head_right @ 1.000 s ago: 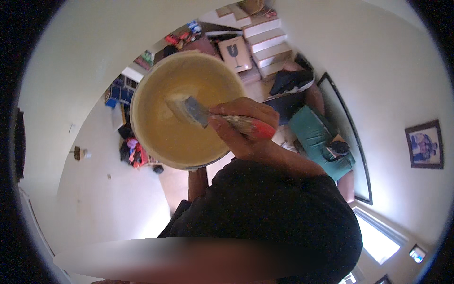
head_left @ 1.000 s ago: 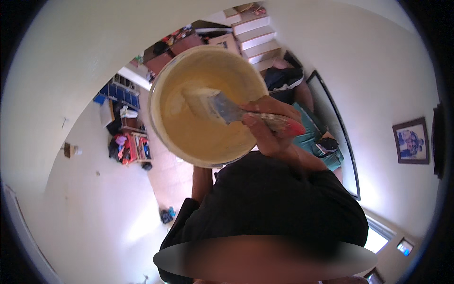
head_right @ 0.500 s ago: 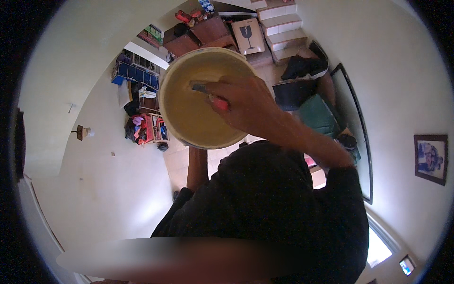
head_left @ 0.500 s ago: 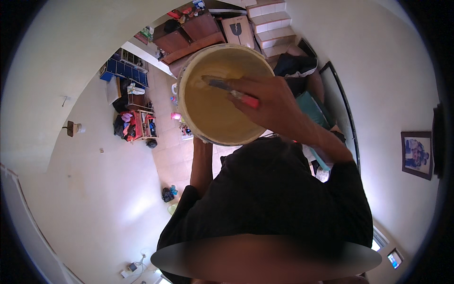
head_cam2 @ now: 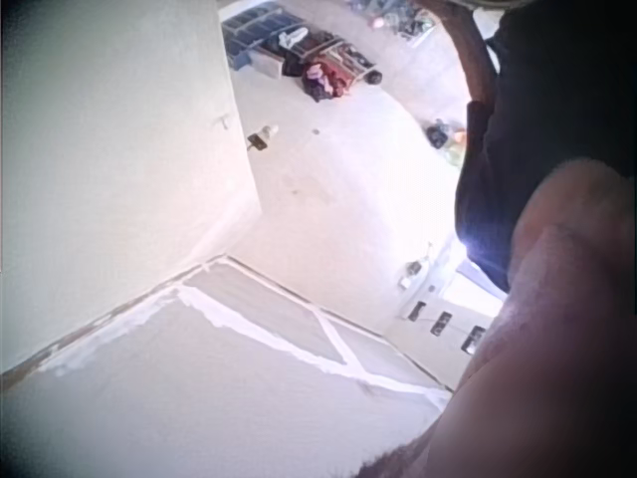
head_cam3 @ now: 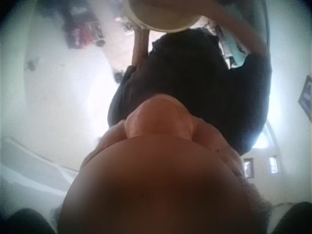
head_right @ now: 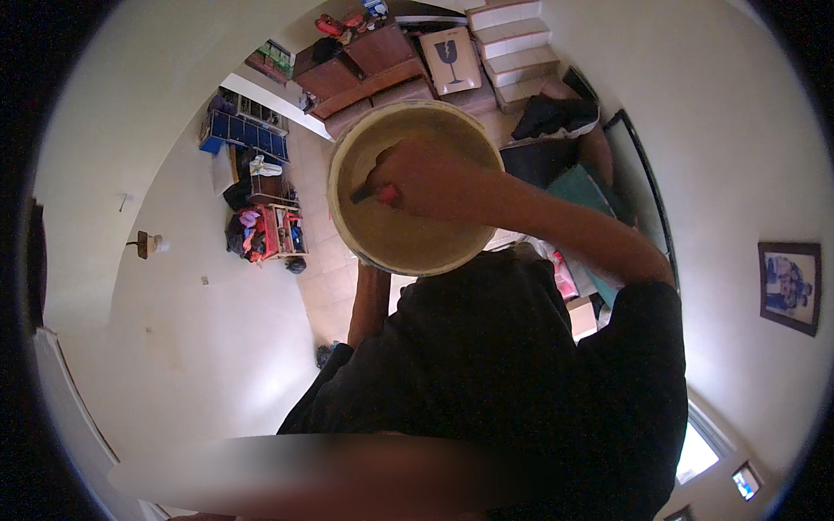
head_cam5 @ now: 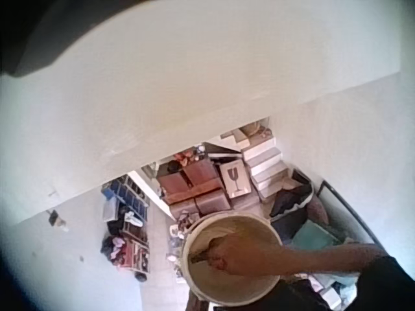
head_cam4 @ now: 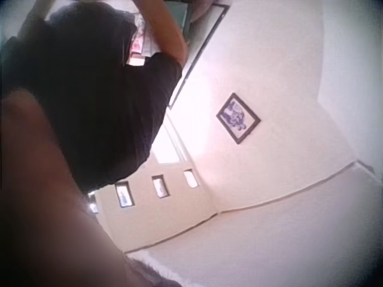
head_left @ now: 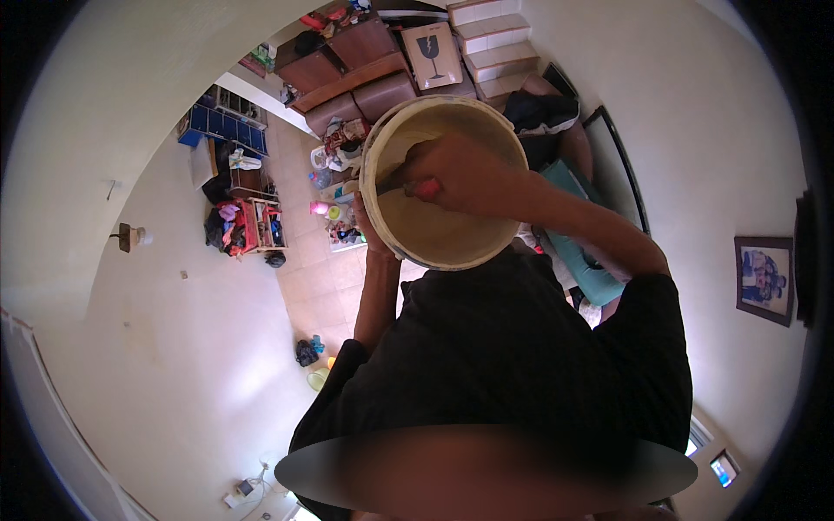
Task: The person paints the ceiling using a paintbrush and a bucket of paint. They repeatedly dip the brush into the bucket and apply paint to the ceiling surface in a living room setting.
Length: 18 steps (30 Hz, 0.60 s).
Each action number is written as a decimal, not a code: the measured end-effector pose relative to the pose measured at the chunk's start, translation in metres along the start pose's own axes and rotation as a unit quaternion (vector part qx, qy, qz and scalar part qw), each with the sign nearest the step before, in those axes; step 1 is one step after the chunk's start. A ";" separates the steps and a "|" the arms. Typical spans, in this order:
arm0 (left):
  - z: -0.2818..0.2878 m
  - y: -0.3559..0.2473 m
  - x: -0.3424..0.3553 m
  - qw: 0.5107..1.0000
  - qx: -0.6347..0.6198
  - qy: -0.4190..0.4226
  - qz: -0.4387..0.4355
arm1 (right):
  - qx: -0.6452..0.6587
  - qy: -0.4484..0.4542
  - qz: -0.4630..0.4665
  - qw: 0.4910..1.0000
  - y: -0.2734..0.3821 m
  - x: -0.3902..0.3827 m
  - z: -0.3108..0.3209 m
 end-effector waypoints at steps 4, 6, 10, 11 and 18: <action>-0.003 0.001 -0.001 1.000 -0.010 -0.007 -0.004 | 0.049 -0.172 -0.034 0.983 -0.004 -0.010 0.026; -0.003 0.001 -0.001 1.000 -0.015 -0.011 -0.007 | 0.225 -0.167 -0.150 0.948 -0.014 -0.015 0.031; -0.002 0.002 0.003 1.000 -0.024 -0.013 -0.013 | 0.482 -0.221 -0.190 0.826 -0.015 -0.025 0.044; -0.002 0.003 0.004 0.999 -0.027 -0.011 -0.014 | 0.465 -0.232 -0.196 0.832 -0.012 -0.027 0.050; 0.004 0.003 0.010 0.998 -0.058 -0.015 -0.009 | 0.415 -0.229 -0.201 0.857 0.003 -0.036 0.056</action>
Point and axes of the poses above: each hand's wrist, its own x-axis towards the middle knuckle, its own z-axis out of the back of the hand, y = z × x, the point moved 3 cm from there along x, towards the middle knuckle, and after that the axes turned 6 degrees about y, right-handed, at the moved point
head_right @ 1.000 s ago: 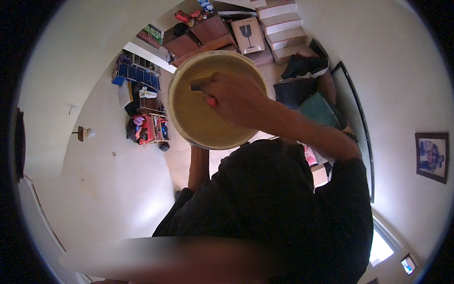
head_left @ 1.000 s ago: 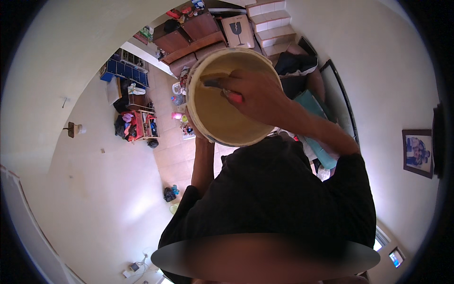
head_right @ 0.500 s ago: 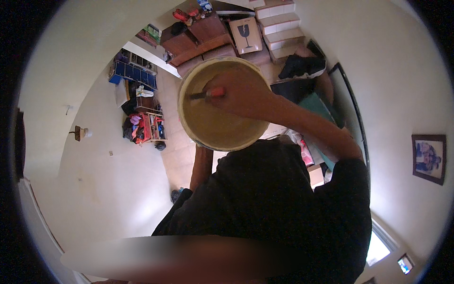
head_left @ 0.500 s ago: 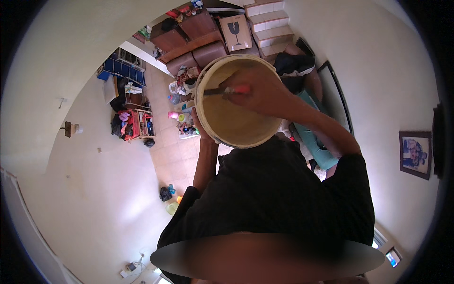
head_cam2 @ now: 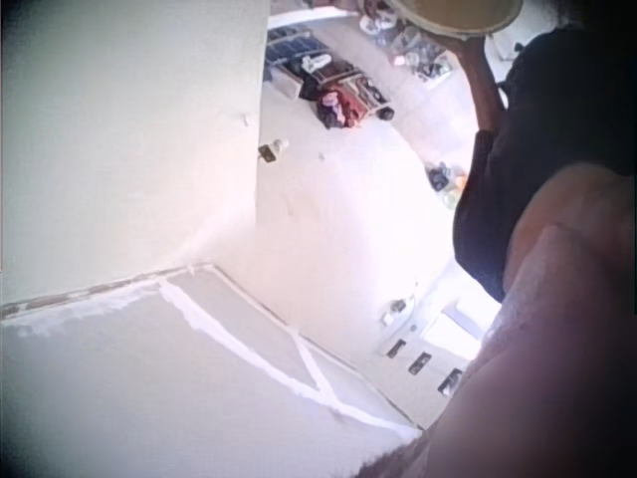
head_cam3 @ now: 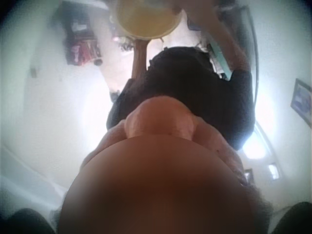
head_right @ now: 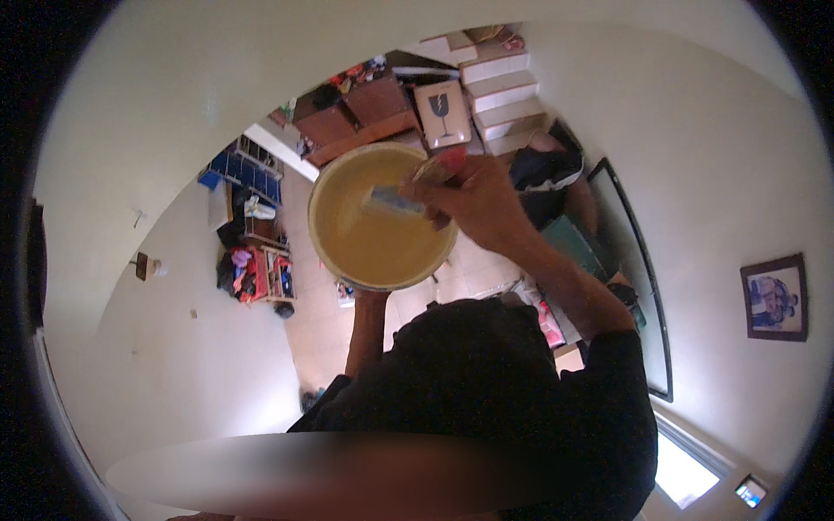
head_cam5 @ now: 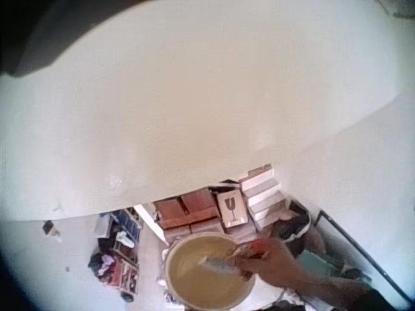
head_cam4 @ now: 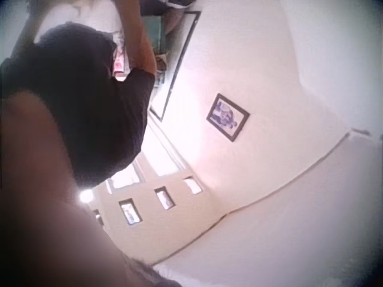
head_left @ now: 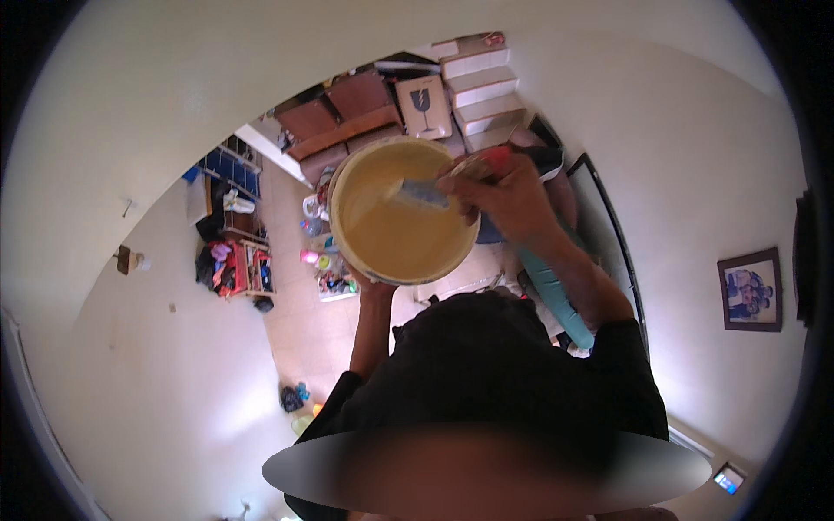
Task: The person paints the ceiling using a paintbrush and a bucket of paint. They repeatedly dip the brush into the bucket and apply paint to the ceiling surface in a living room setting.
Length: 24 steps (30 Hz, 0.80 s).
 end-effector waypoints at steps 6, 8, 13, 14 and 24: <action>0.008 0.009 0.002 0.999 -0.036 -0.005 0.002 | -0.046 0.019 0.012 0.999 -0.013 0.002 -0.010; 0.002 0.009 0.004 0.999 -0.046 0.001 0.009 | -0.094 0.028 0.079 0.992 -0.013 -0.002 -0.011; -0.056 0.005 0.006 0.998 -0.040 0.047 -0.006 | -0.173 0.049 0.192 0.965 -0.015 -0.011 -0.015; -0.073 0.003 0.004 0.998 -0.031 0.055 -0.016 | -0.172 0.075 0.190 0.964 -0.017 -0.011 -0.013; -0.086 -0.001 -0.006 0.998 -0.044 0.044 -0.025 | -0.089 0.135 0.126 0.979 -0.007 -0.024 -0.008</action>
Point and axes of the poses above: each hand's wrist, its own x-axis towards the middle knuckle, its own z-axis out of the back of the hand, y = z × x, the point moved 3 cm from there along x, towards the middle knuckle, and after that the axes turned 6 degrees about y, right-handed, at the moved point
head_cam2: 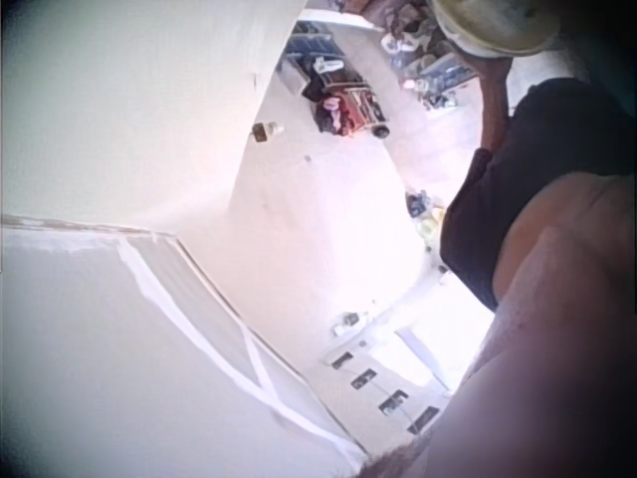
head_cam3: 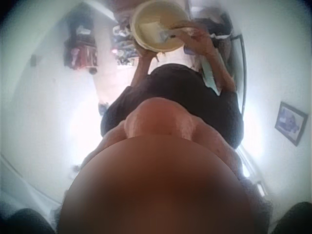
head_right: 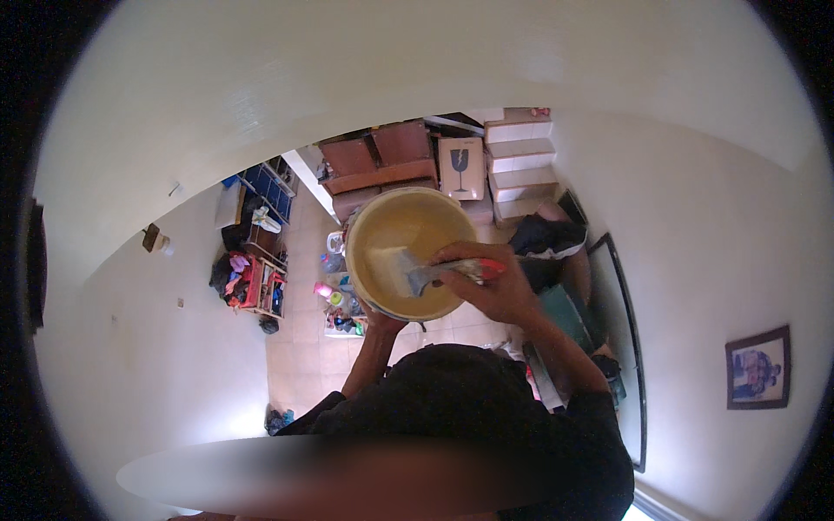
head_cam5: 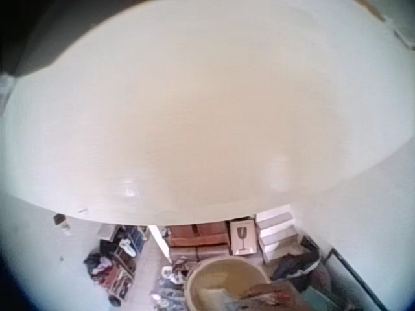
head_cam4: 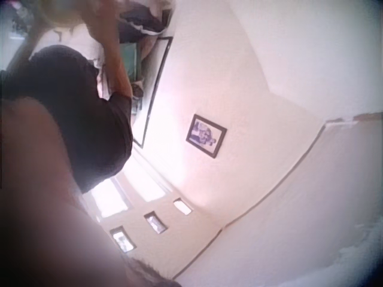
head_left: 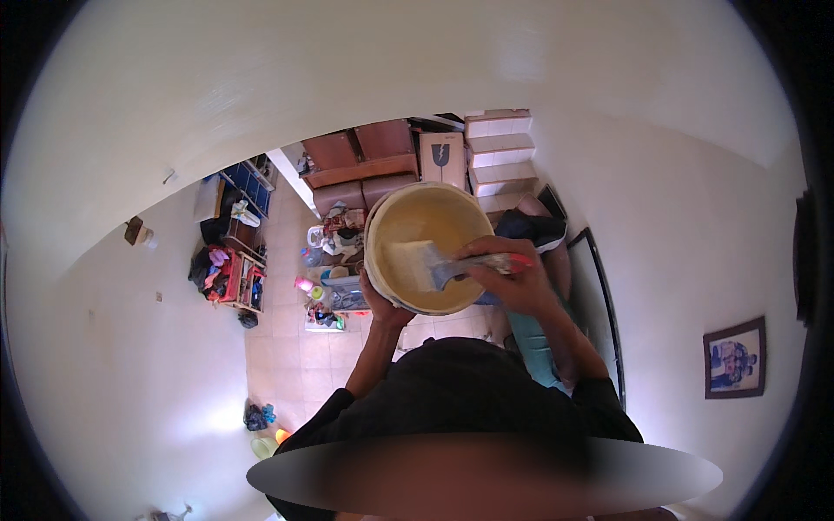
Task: The person paints the ceiling using a paintbrush and a bucket of paint. They repeatedly dip the brush into the bucket and apply paint to the ceiling surface in a living room setting.
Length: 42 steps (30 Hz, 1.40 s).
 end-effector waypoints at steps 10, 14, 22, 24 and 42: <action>0.022 -0.038 -0.033 0.995 -0.002 -0.053 -0.081 | -0.224 -0.018 0.329 0.917 0.079 0.083 -0.014; 0.021 -0.047 -0.039 0.994 -0.019 -0.017 -0.104 | -0.273 -0.032 0.413 0.868 0.067 0.125 -0.025; 0.004 -0.062 -0.003 0.993 0.013 -0.010 -0.113 | -0.319 -0.294 0.278 0.857 0.063 0.038 0.077; 0.007 -0.060 0.013 0.996 0.007 0.001 -0.093 | -0.291 -0.417 0.216 0.834 0.067 0.002 0.096; 0.008 -0.042 -0.048 0.998 0.019 -0.032 -0.047 | -0.362 -0.100 0.350 0.858 0.073 0.123 -0.044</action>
Point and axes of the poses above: each hand's wrist, its own x-axis towards the middle knuckle, its own z-axis out of the back of the hand, y = z × x, the point moved 3 cm from there along x, towards the middle knuckle, and after that the axes turned 6 degrees about y, right-handed, at the moved point
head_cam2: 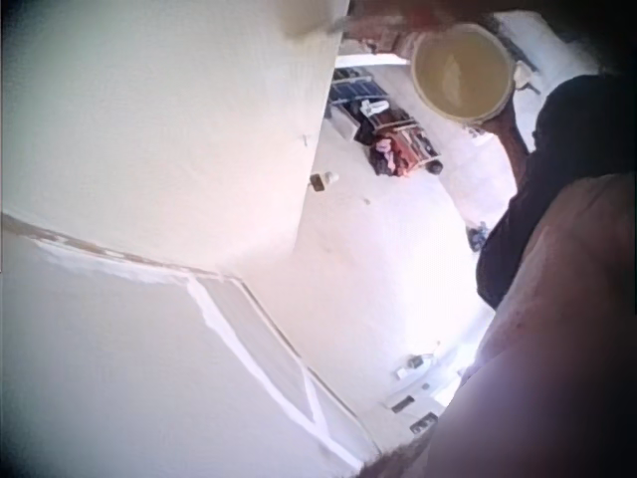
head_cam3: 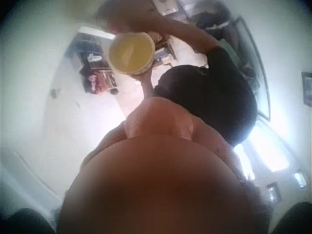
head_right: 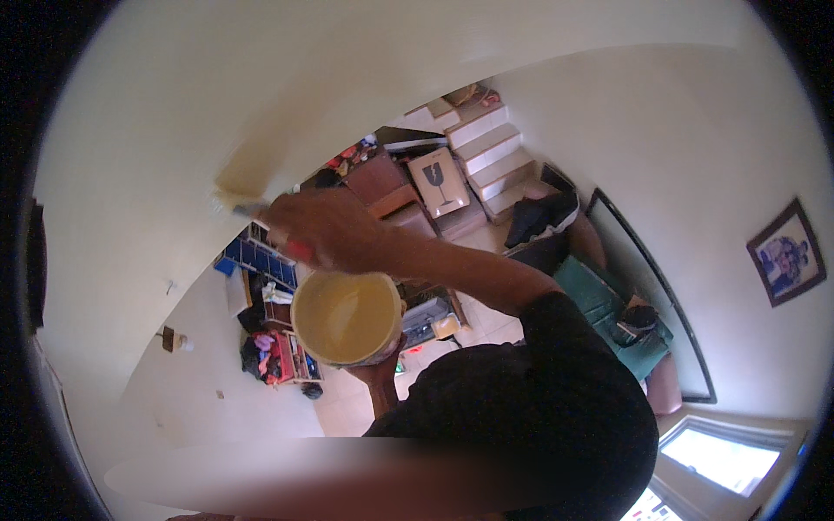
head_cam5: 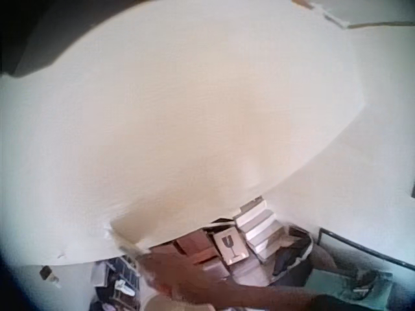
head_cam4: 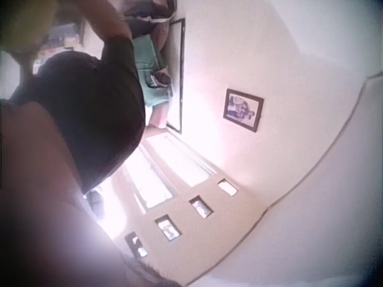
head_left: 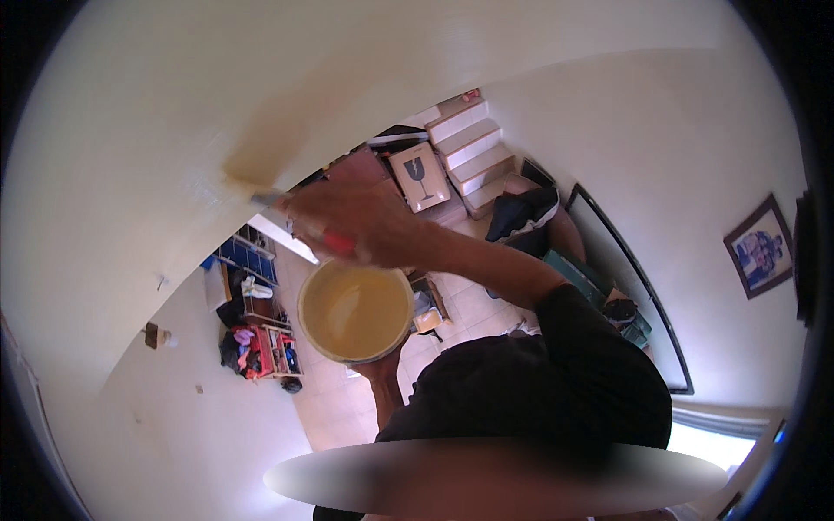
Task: The person paints the ceiling using a paintbrush and a bucket of paint. They repeatedly dip the brush into the bucket and apply paint to the ceiling surface in a living room setting.
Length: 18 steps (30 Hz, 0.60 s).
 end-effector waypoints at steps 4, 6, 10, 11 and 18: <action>-0.011 0.006 0.006 0.995 -0.053 -0.074 -0.027 | 0.060 -0.083 -0.073 0.992 -0.045 -0.036 0.080; -0.003 0.005 0.010 0.997 -0.037 -0.063 -0.010 | 0.082 -0.183 -0.122 0.972 -0.063 -0.069 0.131; 0.013 0.006 0.012 0.998 -0.020 -0.059 0.009 | -0.169 -0.292 -0.192 0.922 -0.074 -0.122 0.226; 0.012 0.007 0.015 0.998 -0.016 -0.062 0.011 | -0.215 -0.319 -0.181 0.905 -0.073 -0.128 0.243; 0.001 0.009 0.020 0.999 -0.027 -0.030 0.025 | -0.353 -0.249 -0.207 0.878 -0.085 -0.122 0.176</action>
Point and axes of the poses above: each hand's wrist, its own x-axis towards the middle knuckle, its own z-axis out of the back of the hand, y = z × x, the point moved 3 cm from there along x, towards the middle knuckle, and after that the axes turned 6 degrees about y, right-handed, at the moved point
